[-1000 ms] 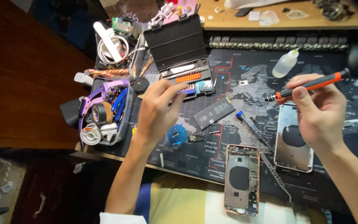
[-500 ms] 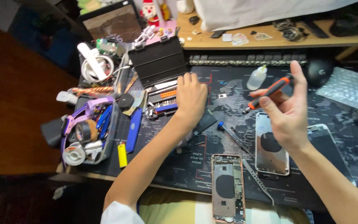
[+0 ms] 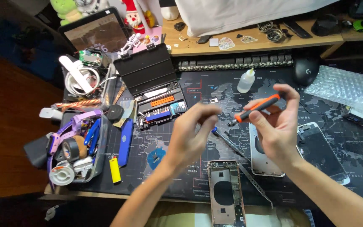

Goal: Disassembling a smartphone to inspect or replace internal components using precision tools.

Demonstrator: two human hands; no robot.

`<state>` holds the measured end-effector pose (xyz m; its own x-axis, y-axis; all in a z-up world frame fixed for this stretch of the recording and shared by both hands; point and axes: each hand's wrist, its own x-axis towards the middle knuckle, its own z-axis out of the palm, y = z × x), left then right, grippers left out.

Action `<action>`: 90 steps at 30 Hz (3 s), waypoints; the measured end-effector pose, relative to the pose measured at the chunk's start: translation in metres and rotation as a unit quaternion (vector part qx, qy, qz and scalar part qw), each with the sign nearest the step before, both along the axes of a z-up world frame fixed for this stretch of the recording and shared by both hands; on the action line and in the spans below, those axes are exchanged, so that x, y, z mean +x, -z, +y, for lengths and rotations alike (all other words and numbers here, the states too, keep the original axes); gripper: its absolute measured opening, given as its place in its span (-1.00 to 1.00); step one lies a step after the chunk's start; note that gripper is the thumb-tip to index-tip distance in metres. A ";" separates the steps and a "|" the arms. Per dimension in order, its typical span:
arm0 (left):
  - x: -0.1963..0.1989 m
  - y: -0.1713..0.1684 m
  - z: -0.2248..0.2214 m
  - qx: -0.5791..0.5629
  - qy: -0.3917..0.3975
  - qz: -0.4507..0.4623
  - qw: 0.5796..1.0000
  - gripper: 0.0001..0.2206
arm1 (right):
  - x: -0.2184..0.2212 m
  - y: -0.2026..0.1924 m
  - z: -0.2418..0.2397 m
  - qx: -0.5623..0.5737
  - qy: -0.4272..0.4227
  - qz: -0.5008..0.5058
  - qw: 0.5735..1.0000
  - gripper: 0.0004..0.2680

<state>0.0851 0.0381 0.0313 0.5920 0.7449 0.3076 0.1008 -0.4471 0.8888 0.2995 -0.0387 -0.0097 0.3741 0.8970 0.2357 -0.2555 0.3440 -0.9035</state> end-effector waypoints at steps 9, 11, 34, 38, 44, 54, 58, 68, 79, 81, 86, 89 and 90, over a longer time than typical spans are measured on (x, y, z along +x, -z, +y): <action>-0.003 0.028 -0.046 -0.177 -0.085 -0.277 0.941 -0.88 | -0.016 0.001 -0.020 0.068 -0.032 0.011 0.997 -0.61; -0.002 0.031 -0.047 -0.188 -0.081 -0.290 0.935 -0.89 | -0.016 0.001 -0.022 0.070 -0.034 0.010 0.997 -0.61; 0.001 0.050 -0.061 -0.169 -0.082 -0.385 0.904 -0.88 | -0.031 -0.006 -0.032 0.111 0.078 -0.146 0.980 -0.60; -0.001 0.055 -0.064 -0.121 -0.063 -0.374 0.917 -0.86 | -0.027 -0.011 -0.031 0.122 0.073 -0.199 0.970 -0.62; -0.002 0.059 -0.065 -0.204 -0.032 -0.427 0.880 -0.86 | -0.029 -0.013 -0.036 0.159 0.066 -0.207 0.963 -0.60; -0.008 0.048 -0.064 -0.004 -0.034 -0.333 0.942 -0.85 | -0.027 -0.030 -0.039 0.135 0.005 -0.194 0.972 -0.62; -0.021 0.036 -0.061 0.108 -0.049 -0.127 0.985 -0.56 | -0.006 -0.050 -0.072 -0.050 0.009 -0.335 0.941 -0.82; -0.038 0.064 -0.056 0.225 0.082 0.270 0.932 -0.70 | 0.002 0.014 -0.127 -0.223 -0.060 -0.276 0.933 -0.72; -0.036 0.075 -0.050 0.260 0.073 0.234 0.934 -0.86 | -0.015 0.027 -0.108 -0.051 0.032 -0.524 0.849 -0.56; -0.036 0.078 -0.049 0.274 0.069 0.217 0.934 -0.82 | -0.012 0.027 -0.111 -0.053 0.021 -0.526 0.848 -0.48; -0.038 0.083 -0.051 0.280 0.071 0.199 0.937 -0.74 | -0.008 -0.001 -0.118 -0.307 -0.074 -0.325 0.891 -0.63; -0.039 0.084 -0.052 0.279 0.074 0.201 0.936 -0.74 | -0.014 0.001 -0.112 -0.282 -0.065 -0.398 0.870 -0.71; -0.039 0.084 -0.052 0.282 0.072 0.198 0.936 -0.74 | -0.013 0.007 -0.111 -0.193 -0.041 -0.472 0.859 -0.71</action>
<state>0.0463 -0.0140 -0.0530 0.8243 0.4341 0.3634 0.2752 -0.8682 0.4128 0.2867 -0.1495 -0.0167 0.1113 0.9907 0.0781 0.6450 -0.0122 -0.7641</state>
